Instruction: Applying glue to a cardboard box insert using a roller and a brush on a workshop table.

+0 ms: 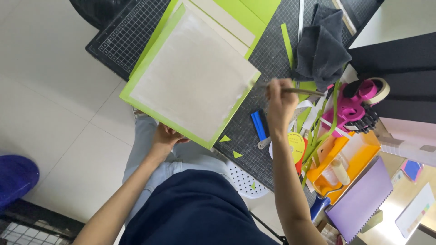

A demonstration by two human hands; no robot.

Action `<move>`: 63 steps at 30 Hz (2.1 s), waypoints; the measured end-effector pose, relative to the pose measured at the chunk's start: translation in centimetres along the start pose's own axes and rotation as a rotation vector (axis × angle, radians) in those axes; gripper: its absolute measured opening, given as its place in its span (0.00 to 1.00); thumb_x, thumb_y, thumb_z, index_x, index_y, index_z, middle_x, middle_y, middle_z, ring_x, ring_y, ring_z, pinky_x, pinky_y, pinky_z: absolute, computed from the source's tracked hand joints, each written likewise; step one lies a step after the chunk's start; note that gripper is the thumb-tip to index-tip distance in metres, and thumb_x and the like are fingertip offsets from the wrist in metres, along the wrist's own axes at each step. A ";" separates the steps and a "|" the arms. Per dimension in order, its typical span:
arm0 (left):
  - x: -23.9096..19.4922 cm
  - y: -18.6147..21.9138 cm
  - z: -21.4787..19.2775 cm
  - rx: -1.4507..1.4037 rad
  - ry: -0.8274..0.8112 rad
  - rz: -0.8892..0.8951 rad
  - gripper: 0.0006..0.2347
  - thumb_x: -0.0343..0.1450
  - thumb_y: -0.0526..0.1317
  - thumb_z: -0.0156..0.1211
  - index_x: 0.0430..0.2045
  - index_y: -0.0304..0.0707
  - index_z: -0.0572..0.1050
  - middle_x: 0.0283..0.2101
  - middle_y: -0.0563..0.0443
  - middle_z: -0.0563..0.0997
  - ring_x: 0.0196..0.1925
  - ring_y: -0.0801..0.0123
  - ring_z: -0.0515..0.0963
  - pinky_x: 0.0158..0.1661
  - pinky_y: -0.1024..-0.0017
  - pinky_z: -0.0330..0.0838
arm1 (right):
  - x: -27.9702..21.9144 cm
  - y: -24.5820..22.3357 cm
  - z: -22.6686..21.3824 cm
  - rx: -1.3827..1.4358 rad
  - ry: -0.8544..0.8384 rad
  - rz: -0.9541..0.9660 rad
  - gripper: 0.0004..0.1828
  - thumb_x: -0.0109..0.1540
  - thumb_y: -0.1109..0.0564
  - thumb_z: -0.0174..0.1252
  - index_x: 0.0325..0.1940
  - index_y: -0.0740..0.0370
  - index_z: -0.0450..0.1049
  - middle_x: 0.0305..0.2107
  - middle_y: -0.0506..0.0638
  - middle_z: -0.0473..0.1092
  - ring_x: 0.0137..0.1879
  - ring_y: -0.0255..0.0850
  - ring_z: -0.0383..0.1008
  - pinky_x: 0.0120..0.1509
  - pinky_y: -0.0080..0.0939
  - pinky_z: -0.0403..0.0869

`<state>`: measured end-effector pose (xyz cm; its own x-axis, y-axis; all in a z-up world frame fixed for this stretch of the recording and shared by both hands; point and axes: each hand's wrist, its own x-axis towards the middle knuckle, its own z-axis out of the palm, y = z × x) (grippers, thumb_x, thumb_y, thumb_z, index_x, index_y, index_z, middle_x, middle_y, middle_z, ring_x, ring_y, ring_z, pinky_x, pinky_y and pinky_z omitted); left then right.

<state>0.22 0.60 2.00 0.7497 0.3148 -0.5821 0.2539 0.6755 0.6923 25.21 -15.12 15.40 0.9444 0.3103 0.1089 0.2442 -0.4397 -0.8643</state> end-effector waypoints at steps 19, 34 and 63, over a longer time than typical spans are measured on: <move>-0.5 1.7 0.5 0.042 0.006 0.012 0.42 0.62 0.37 0.73 0.66 0.30 0.48 0.55 0.42 0.73 0.50 0.61 0.78 0.27 0.69 0.86 | -4.9 3.5 -0.5 -0.270 -0.231 -0.189 0.08 0.69 0.58 0.55 0.35 0.60 0.72 0.17 0.54 0.66 0.22 0.43 0.63 0.28 0.42 0.62; -1.0 1.8 0.4 0.107 0.002 0.039 0.36 0.65 0.38 0.71 0.64 0.30 0.52 0.48 0.43 0.74 0.44 0.63 0.78 0.24 0.75 0.83 | -9.1 1.9 -0.3 -0.098 -0.299 -0.179 0.08 0.66 0.61 0.55 0.32 0.60 0.71 0.18 0.48 0.66 0.21 0.38 0.64 0.27 0.36 0.64; -0.6 0.5 0.3 0.088 0.018 0.097 0.29 0.65 0.32 0.66 0.58 0.24 0.56 0.42 0.43 0.73 0.43 0.63 0.78 0.25 0.77 0.84 | -10.7 -3.8 2.6 0.184 -0.526 -0.381 0.04 0.67 0.61 0.53 0.38 0.64 0.71 0.25 0.50 0.63 0.28 0.38 0.63 0.32 0.38 0.65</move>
<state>0.08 0.56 2.79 0.7623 0.3886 -0.5176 0.2337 0.5805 0.7800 13.59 -14.56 16.29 0.5554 0.8047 0.2095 0.4533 -0.0818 -0.8876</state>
